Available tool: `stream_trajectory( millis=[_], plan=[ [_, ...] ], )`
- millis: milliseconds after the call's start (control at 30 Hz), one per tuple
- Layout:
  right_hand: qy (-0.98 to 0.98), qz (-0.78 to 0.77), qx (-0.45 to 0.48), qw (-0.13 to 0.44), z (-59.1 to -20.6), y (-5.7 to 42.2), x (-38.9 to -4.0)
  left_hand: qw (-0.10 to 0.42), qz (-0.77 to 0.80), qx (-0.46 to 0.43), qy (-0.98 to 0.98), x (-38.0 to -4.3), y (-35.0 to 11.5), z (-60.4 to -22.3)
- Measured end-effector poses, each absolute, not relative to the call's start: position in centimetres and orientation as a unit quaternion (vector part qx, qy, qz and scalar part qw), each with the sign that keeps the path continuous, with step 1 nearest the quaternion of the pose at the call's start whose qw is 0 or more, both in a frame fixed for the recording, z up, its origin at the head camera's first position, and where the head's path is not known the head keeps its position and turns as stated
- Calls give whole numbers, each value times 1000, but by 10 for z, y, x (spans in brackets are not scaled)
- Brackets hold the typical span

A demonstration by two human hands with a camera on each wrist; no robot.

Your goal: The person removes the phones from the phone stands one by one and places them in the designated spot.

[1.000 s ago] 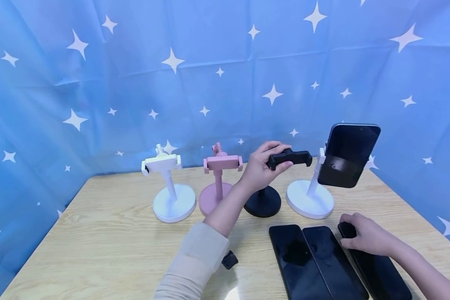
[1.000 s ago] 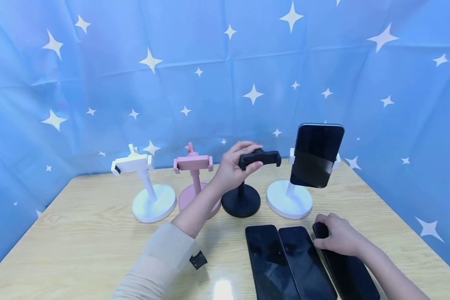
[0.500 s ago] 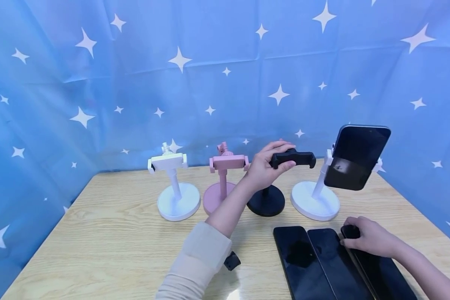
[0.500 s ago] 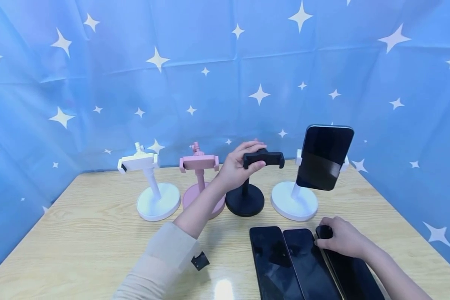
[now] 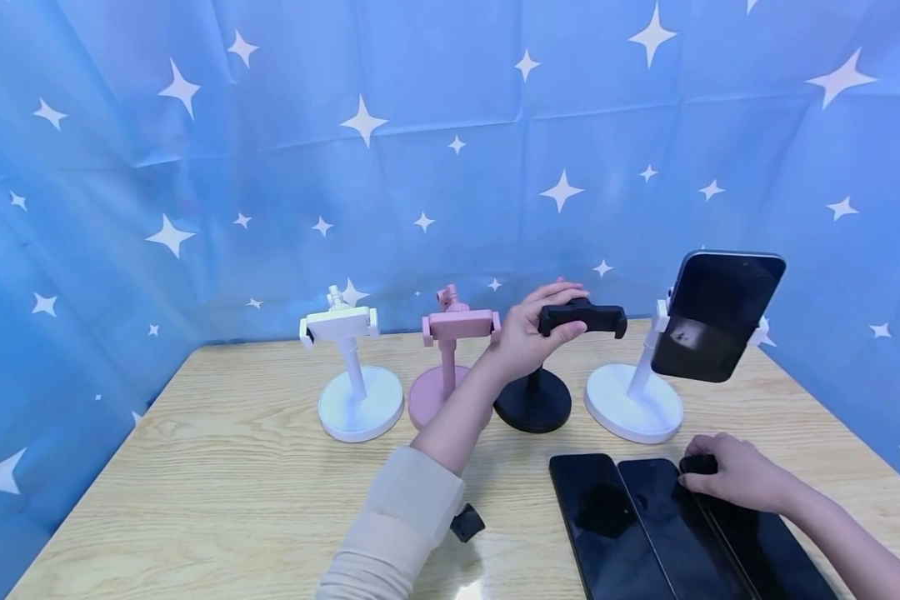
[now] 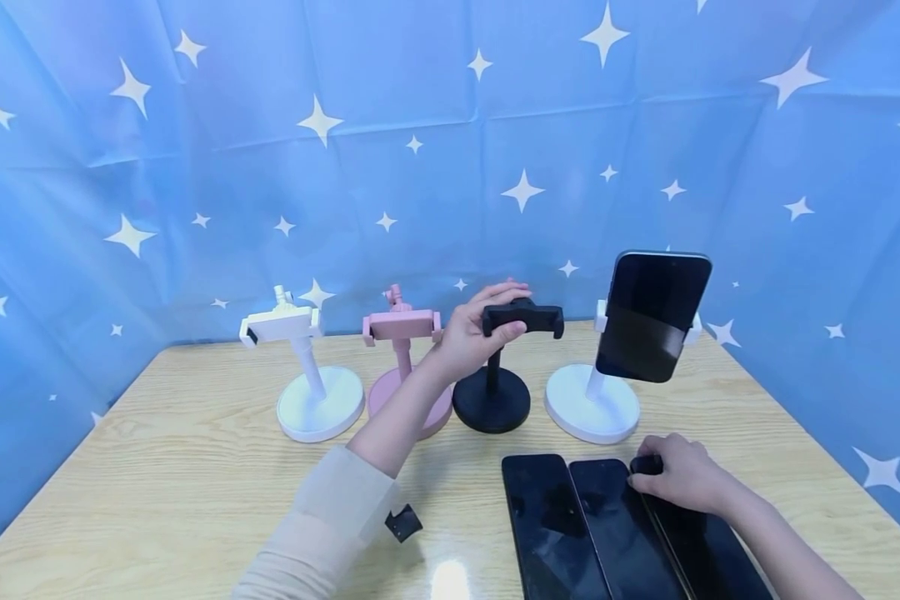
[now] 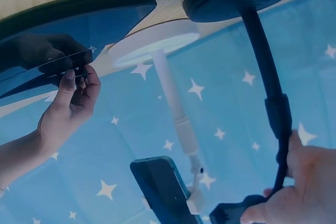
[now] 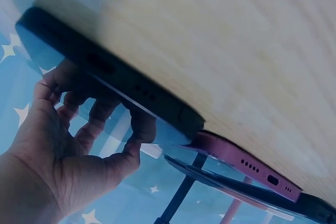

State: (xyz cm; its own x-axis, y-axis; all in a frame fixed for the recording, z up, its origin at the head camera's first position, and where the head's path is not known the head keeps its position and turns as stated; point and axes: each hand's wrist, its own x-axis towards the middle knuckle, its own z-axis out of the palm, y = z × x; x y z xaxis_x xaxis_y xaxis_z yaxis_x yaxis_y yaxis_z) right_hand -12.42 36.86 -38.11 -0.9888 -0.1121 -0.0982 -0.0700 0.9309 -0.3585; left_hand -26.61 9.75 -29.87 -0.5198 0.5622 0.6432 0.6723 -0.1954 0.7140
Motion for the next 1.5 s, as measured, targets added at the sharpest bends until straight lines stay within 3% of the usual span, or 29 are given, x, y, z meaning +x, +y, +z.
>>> stream_trajectory(
  millis=[667, 1500],
  plan=[
    [990, -132, -59, 4, -381, 361, -121, 46, -604, -481, -634, -267, 98, -302],
    [991, -123, -50, 8, -382, 359, -119, 13, -638, -445, -629, -242, 89, -283]
  ],
)
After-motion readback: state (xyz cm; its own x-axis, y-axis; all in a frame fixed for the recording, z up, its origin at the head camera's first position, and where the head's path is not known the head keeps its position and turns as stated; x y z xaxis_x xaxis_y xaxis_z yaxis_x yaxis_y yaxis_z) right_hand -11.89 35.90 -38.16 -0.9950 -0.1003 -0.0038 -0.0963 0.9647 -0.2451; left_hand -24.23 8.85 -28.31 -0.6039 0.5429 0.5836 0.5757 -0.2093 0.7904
